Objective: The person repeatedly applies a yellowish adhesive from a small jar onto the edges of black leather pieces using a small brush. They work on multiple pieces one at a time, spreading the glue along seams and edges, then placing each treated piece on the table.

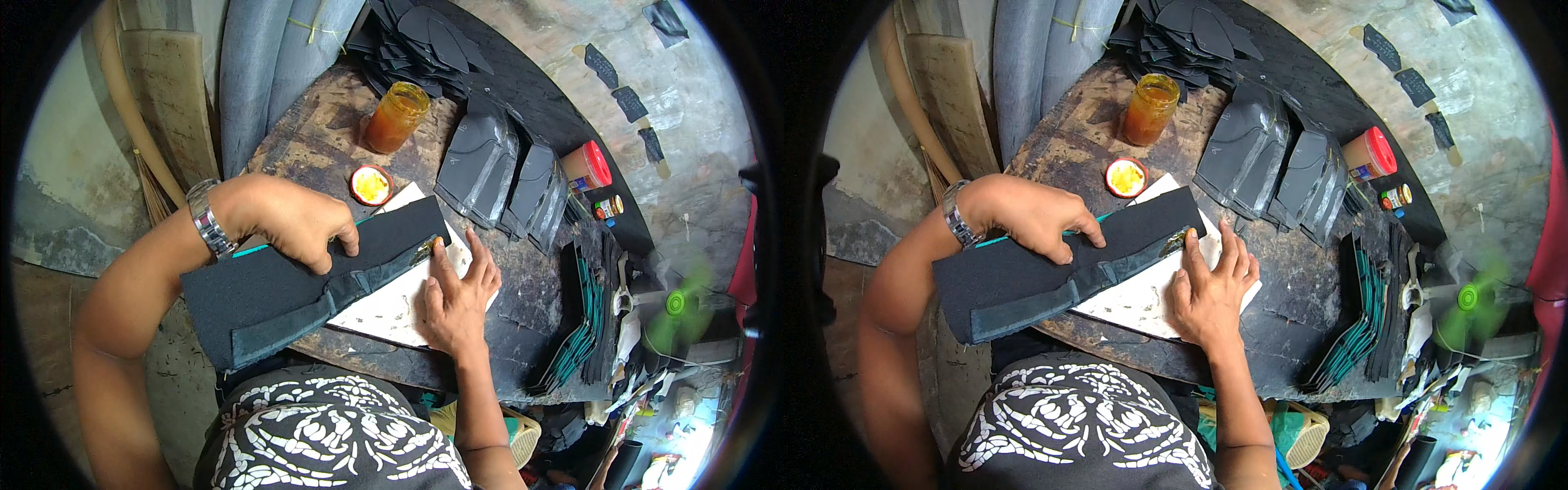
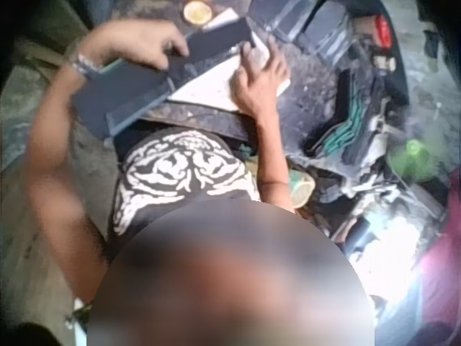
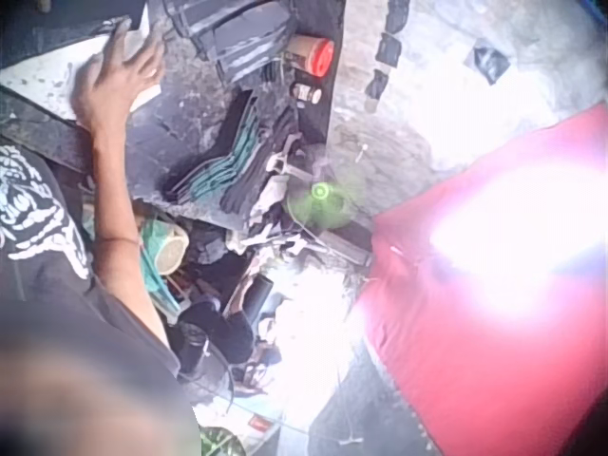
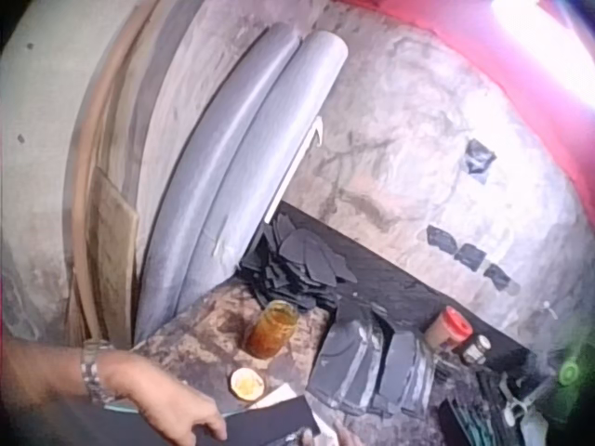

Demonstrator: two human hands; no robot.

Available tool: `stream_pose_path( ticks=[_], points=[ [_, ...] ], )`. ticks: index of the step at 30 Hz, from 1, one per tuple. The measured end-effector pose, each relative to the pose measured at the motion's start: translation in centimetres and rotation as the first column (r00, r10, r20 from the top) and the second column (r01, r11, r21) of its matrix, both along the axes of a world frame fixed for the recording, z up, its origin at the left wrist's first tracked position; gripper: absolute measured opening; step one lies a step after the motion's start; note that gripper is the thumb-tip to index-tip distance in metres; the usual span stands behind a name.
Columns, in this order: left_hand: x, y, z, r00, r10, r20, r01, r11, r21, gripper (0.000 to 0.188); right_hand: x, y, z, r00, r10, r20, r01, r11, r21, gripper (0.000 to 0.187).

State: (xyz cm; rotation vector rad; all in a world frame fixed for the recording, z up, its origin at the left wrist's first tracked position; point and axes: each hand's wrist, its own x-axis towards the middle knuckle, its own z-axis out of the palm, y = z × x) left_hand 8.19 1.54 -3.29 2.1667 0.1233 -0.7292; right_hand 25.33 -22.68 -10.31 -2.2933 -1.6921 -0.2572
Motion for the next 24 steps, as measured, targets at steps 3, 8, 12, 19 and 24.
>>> stream_pose_path(
  ticks=[3, 8, 12, 19, 24],
  points=[
    [0.0, 0.0, 0.0, 1.000, -0.005, -0.005, 0.005, 1.000, -0.002, 0.057, -1.2, -0.1, 0.2, 0.992, -0.009, 0.126, 0.013, 0.999, -0.035, 0.051],
    [0.0, 0.1, -0.3, 0.998, -0.049, 0.048, 0.049, 0.999, 0.015, 0.058, -1.0, -0.4, 0.3, 0.993, -0.033, 0.110, 0.035, 0.999, -0.022, 0.047],
    [0.0, 0.1, -0.6, 0.999, -0.033, 0.034, 0.033, 0.999, -0.010, 0.058, 0.6, 0.0, 0.0, 0.979, -0.010, 0.203, 0.023, 0.998, -0.059, 0.046],
    [-0.1, 0.0, -0.5, 1.000, -0.011, 0.023, 0.011, 1.000, -0.012, 0.059, 0.3, -0.2, 0.7, 0.980, 0.092, 0.174, -0.079, 0.994, -0.082, 0.049],
    [-0.1, -0.1, -0.6, 0.999, -0.025, 0.040, 0.025, 1.000, 0.001, 0.060, -2.1, -1.1, 0.6, 0.957, 0.269, 0.104, -0.266, 0.963, -0.040, 0.047]
  ],
)
